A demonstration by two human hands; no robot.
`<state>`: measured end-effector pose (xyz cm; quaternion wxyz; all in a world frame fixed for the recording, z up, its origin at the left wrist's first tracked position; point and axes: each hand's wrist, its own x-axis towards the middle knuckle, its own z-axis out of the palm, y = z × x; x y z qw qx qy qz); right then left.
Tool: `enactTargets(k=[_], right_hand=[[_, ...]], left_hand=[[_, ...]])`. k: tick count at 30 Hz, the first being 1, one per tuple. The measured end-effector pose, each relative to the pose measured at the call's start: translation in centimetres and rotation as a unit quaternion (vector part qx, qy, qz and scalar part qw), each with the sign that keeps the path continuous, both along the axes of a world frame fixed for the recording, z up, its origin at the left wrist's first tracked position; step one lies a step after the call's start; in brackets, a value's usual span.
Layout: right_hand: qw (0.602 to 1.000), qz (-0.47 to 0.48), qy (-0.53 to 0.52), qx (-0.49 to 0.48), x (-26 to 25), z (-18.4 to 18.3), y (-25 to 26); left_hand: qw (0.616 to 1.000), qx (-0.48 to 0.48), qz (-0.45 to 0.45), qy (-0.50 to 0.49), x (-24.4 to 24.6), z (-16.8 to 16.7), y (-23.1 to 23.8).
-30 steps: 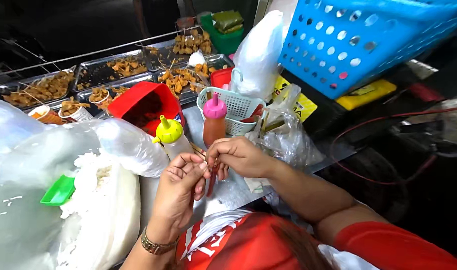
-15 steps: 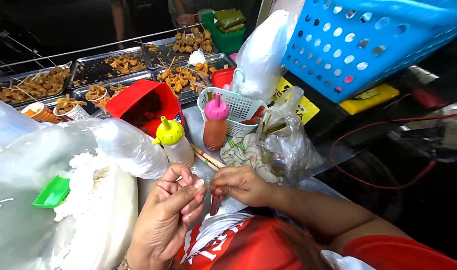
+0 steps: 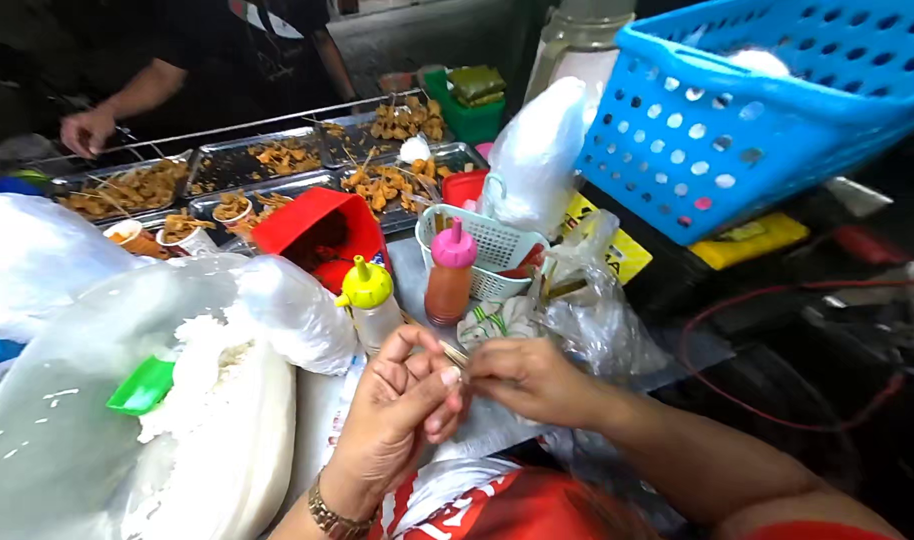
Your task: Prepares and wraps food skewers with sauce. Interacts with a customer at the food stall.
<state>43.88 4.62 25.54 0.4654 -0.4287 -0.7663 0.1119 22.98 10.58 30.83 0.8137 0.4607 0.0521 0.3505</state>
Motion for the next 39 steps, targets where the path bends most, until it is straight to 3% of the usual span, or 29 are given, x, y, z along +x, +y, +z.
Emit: enactTargets(k=[2, 3, 5, 8, 10, 11, 13, 15, 18, 20, 22, 25, 27, 29, 31, 33, 36, 39], right_hand=[[0.996, -0.081, 0.023, 0.018, 2.4, 2.6, -0.7], [0.991, -0.122, 0.048, 0.033, 3.9, 4.0, -1.1], [0.973, -0.197, 0.088, 0.078, 6.6, 6.1, -1.9], [0.938, -0.3, 0.106, 0.134, 8.9, 7.0, -1.1], [0.92, -0.368, 0.09, 0.103, 9.7, 6.3, 0.6], [0.91, -0.401, 0.085, 0.067, 10.0, 5.9, 1.5], [0.888, -0.455, 0.065, -0.029, 10.5, 5.4, 2.7], [0.874, -0.479, 0.045, -0.065, 10.3, 5.5, 2.7], [0.877, -0.478, 0.024, 0.04, 9.2, 5.4, 1.2], [0.891, -0.428, 0.018, 0.15, 8.0, 5.1, 0.5], [0.917, -0.352, 0.006, 0.186, 6.3, 4.7, 0.2], [0.961, -0.257, -0.019, 0.099, 3.6, 3.0, 0.0], [0.978, -0.195, -0.057, -0.048, 2.0, 0.7, 0.3], [0.956, -0.14, -0.13, -0.222, 0.2, -1.4, 1.0], [0.923, -0.127, -0.181, -0.314, -1.4, -3.2, 2.0], [0.914, -0.141, -0.204, -0.322, -2.3, -4.8, 2.7], [0.935, -0.154, -0.188, -0.257, -2.4, -4.9, 3.0], [0.963, -0.124, -0.108, -0.213, -1.6, -2.6, 2.8]], left_hand=[[0.989, 0.137, 0.047, 0.025, -0.1, -0.9, 1.4], [0.963, 0.24, 0.093, 0.083, -0.2, -1.9, 2.2], [0.844, 0.433, 0.165, 0.271, -0.4, -4.0, 3.0], [0.661, 0.58, 0.051, 0.472, 0.1, -7.6, 3.2], [0.591, 0.598, -0.024, 0.541, 0.9, -9.5, 3.1], [0.58, 0.6, -0.026, 0.551, 1.1, -10.1, 3.0], [0.582, 0.604, 0.002, 0.545, 1.1, -10.9, 2.9], [0.588, 0.599, 0.025, 0.542, 1.0, -11.2, 3.0], [0.604, 0.591, 0.081, 0.528, 0.9, -11.8, 3.1], [0.606, 0.582, 0.1, 0.533, 1.1, -11.7, 3.0], [0.603, 0.557, 0.088, 0.565, 1.4, -10.8, 2.9], [0.6, 0.533, 0.093, 0.589, 1.6, -10.3, 3.0], [0.602, 0.527, 0.1, 0.592, 1.6, -10.3, 3.1], [0.6, 0.535, 0.108, 0.585, 1.5, -10.5, 3.2], [0.601, 0.542, 0.126, 0.573, 1.5, -10.4, 3.2], [0.603, 0.545, 0.154, 0.561, 1.4, -10.1, 3.1], [0.615, 0.573, 0.188, 0.508, 1.3, -10.0, 3.6], [0.672, 0.557, 0.229, 0.43, 1.4, -10.1, 3.9]])
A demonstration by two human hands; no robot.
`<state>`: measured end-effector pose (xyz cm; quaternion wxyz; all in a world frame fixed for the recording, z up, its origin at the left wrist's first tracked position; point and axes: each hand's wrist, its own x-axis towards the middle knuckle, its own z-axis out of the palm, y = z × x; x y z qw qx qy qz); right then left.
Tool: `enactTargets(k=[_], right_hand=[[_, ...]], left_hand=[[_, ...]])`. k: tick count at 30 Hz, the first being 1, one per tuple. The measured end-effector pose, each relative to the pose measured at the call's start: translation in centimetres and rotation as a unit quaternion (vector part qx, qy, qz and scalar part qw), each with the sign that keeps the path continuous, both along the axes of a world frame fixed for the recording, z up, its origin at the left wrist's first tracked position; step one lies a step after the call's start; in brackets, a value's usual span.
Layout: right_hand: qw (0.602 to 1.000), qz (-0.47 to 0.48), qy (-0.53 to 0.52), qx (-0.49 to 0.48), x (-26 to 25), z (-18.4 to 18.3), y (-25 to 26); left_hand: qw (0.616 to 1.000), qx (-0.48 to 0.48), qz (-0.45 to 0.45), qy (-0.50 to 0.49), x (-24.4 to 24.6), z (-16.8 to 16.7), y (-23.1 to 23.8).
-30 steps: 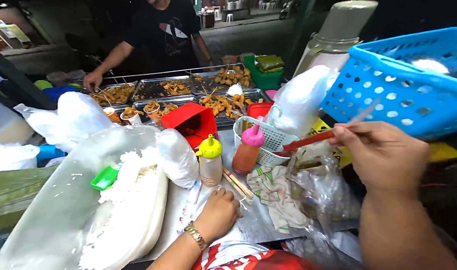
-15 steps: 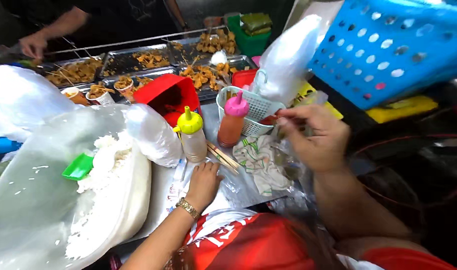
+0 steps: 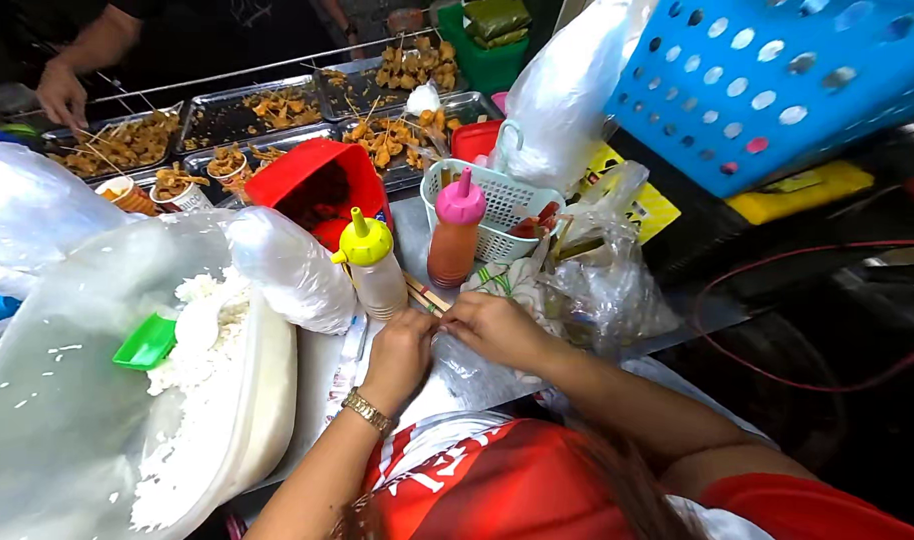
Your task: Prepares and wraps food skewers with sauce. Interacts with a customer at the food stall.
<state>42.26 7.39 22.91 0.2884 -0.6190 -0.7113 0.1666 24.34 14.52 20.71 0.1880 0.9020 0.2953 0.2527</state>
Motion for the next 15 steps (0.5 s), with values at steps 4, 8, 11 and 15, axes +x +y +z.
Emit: enactTargets(k=[4, 8, 11, 15], right_hand=[[0.965, -0.04, 0.255, 0.047, 1.5, 1.7, 0.6], [0.924, -0.032, 0.382, 0.011, 0.3, 1.3, 1.1], [0.903, -0.059, 0.42, 0.069, -1.3, 1.1, 1.5], [0.904, -0.054, 0.423, 0.028, -1.2, 1.9, 1.6]], left_hand=[[0.937, -0.286, 0.083, -0.181, 0.7, 2.9, -0.2], [0.788, -0.526, 0.116, -0.299, 1.2, 5.3, -0.9], [0.844, -0.457, 0.099, -0.263, 1.1, 5.0, -1.4], [0.904, -0.355, 0.066, -0.228, 0.3, 4.9, -1.2]])
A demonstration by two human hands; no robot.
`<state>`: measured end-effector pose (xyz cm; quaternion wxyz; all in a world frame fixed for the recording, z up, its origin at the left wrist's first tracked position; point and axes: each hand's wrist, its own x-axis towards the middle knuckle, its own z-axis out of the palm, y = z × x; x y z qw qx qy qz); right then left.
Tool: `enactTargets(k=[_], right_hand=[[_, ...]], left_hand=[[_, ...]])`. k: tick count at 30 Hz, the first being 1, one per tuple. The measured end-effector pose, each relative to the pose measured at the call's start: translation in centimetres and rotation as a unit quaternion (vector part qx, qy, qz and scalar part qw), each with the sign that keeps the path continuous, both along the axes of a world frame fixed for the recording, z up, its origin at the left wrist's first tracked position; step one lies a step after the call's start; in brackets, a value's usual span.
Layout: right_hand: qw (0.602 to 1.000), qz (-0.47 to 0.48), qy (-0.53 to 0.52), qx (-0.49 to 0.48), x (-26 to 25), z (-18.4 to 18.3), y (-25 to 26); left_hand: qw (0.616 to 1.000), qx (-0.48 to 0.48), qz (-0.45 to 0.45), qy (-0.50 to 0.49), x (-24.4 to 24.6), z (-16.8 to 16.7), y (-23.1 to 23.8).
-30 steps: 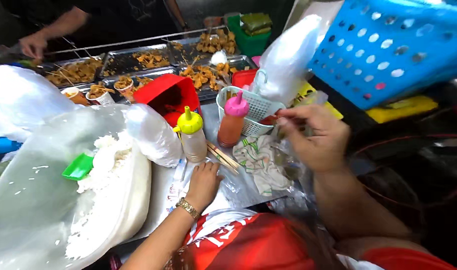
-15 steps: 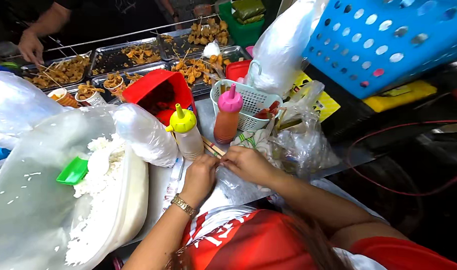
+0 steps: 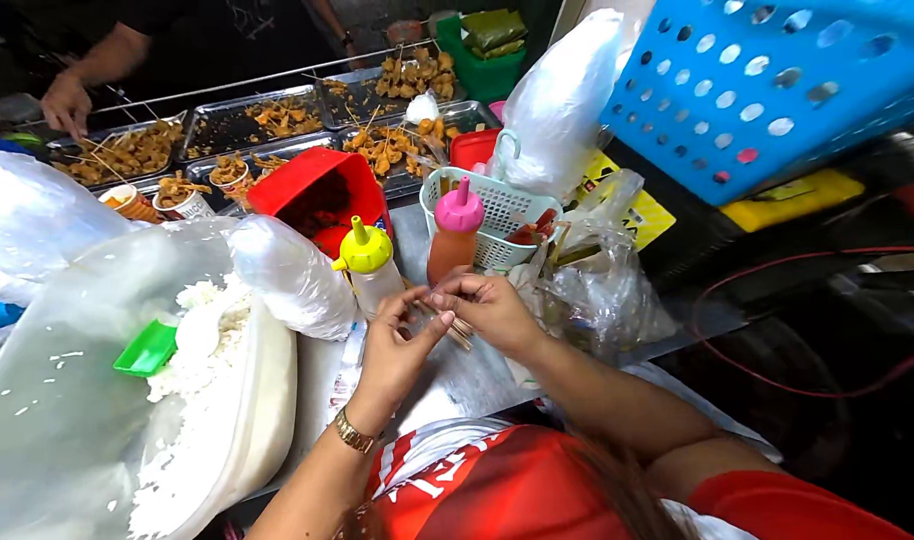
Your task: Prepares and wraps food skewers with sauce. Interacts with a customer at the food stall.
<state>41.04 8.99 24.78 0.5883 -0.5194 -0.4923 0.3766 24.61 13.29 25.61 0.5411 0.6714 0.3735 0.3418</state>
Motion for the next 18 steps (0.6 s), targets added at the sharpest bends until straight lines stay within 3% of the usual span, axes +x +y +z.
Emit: enactTargets(k=[4, 10, 14, 18], right_hand=[[0.997, 0.047, -0.051, -0.015, 0.1, 0.3, -0.3], [0.992, 0.063, -0.112, 0.004, -0.1, -0.2, -0.6], [0.987, -0.018, -0.123, 0.107, 0.9, 1.5, -1.5], [0.963, -0.134, -0.091, 0.216, 4.9, 4.0, -2.7]], left_hand=[[0.998, 0.051, 0.002, -0.047, 0.3, 0.6, 0.3], [0.995, -0.006, 0.002, -0.101, 0.9, 1.6, 0.5], [0.975, -0.048, -0.186, -0.115, 0.0, 0.2, 1.0], [0.975, 0.02, -0.179, -0.129, -1.2, -1.0, 0.9]])
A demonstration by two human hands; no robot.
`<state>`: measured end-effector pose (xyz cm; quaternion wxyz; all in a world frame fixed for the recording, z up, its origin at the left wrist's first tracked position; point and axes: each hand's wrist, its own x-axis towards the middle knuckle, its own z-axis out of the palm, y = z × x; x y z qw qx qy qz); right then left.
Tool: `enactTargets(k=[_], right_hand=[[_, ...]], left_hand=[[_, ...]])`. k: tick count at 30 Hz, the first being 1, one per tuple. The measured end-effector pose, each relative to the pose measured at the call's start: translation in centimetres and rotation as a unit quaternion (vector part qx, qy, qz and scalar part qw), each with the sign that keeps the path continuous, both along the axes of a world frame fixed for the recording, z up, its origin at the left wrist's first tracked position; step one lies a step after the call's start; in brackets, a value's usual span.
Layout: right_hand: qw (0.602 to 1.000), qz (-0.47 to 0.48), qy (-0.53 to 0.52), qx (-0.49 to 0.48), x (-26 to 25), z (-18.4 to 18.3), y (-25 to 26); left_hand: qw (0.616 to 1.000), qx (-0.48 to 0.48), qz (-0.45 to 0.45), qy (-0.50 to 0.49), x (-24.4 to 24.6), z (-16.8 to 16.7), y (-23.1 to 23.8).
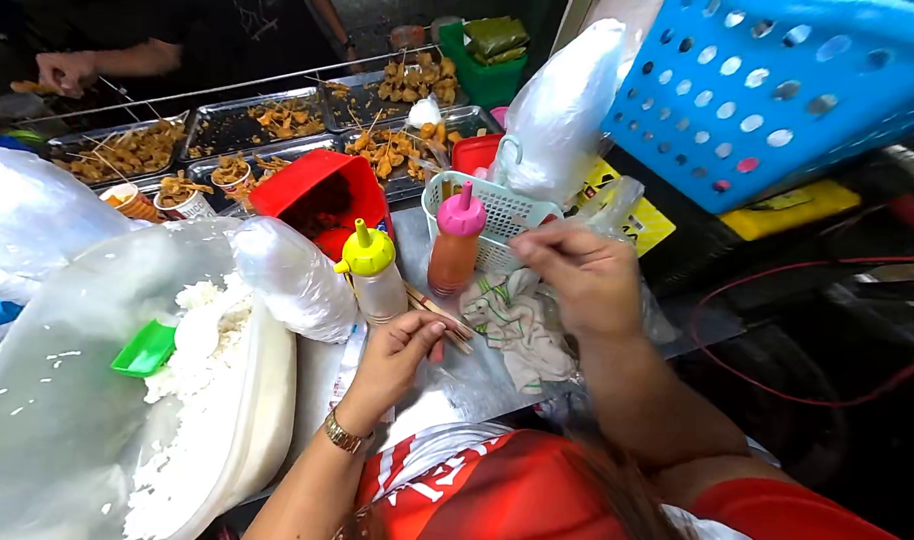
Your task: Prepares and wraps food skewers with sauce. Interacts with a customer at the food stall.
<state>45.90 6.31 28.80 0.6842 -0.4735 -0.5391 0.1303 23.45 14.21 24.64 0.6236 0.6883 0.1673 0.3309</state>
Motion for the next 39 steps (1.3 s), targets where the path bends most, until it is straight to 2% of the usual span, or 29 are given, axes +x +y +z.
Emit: enactTargets(k=[4, 8, 11, 14, 16, 18, 20, 23, 25, 30, 33, 35, 37, 39], right_hand=[[0.993, -0.06, 0.086, 0.053, 2.9, 1.5, -2.1], [0.983, -0.083, 0.158, 0.048, 3.8, 1.3, -3.1], [0.976, -0.088, 0.199, 0.033, 4.4, 1.6, -3.2], [0.988, -0.074, 0.135, 0.019, 3.4, 1.8, -3.2], [0.998, -0.012, 0.066, -0.016, 1.4, 1.4, -2.9], [0.996, 0.073, 0.012, -0.053, -1.1, 0.5, -2.3], [0.992, 0.115, -0.007, -0.058, -2.7, 0.0, -1.8], [0.998, 0.057, -0.013, -0.013, -1.8, 0.6, -1.7], [0.999, 0.021, 0.025, 0.015, -0.2, 1.0, -1.8], [0.989, 0.002, 0.148, 0.008, 1.5, 0.9, -2.8], [0.971, 0.03, 0.234, -0.036, 1.6, 0.2, -2.9], [0.962, 0.04, 0.266, -0.057, 2.0, -0.1, -2.9], [0.966, 0.024, 0.252, -0.045, 3.0, 0.0, -3.0], [0.977, -0.063, 0.201, 0.025, 3.9, 0.5, -3.1]], left_hand=[[0.992, -0.017, 0.124, -0.019, -1.3, 1.3, -0.1], [0.973, -0.032, 0.223, -0.055, -1.3, 2.2, -0.1], [0.976, 0.018, 0.212, -0.04, -1.3, 2.2, 0.1], [0.974, 0.14, 0.178, -0.019, -0.9, 2.0, 0.0], [0.97, 0.205, 0.13, -0.01, 0.0, 1.9, -0.1], [0.972, 0.226, 0.07, 0.009, 1.2, 1.9, -0.4], [0.977, 0.211, 0.016, 0.013, 1.9, 1.9, -0.9], [0.99, 0.142, -0.02, -0.002, 1.4, 1.7, -1.2], [0.996, 0.088, -0.013, -0.014, 0.1, 1.7, -0.9], [0.987, -0.033, 0.138, -0.073, -1.9, 2.2, -0.4], [0.966, -0.045, 0.237, -0.088, -2.0, 2.8, -0.3], [0.962, 0.006, 0.264, -0.07, -2.2, 2.8, -0.1], [0.948, 0.141, 0.285, -0.007, -2.5, 2.4, 0.0], [0.908, 0.279, 0.306, 0.058, -2.6, 2.2, -0.1]])
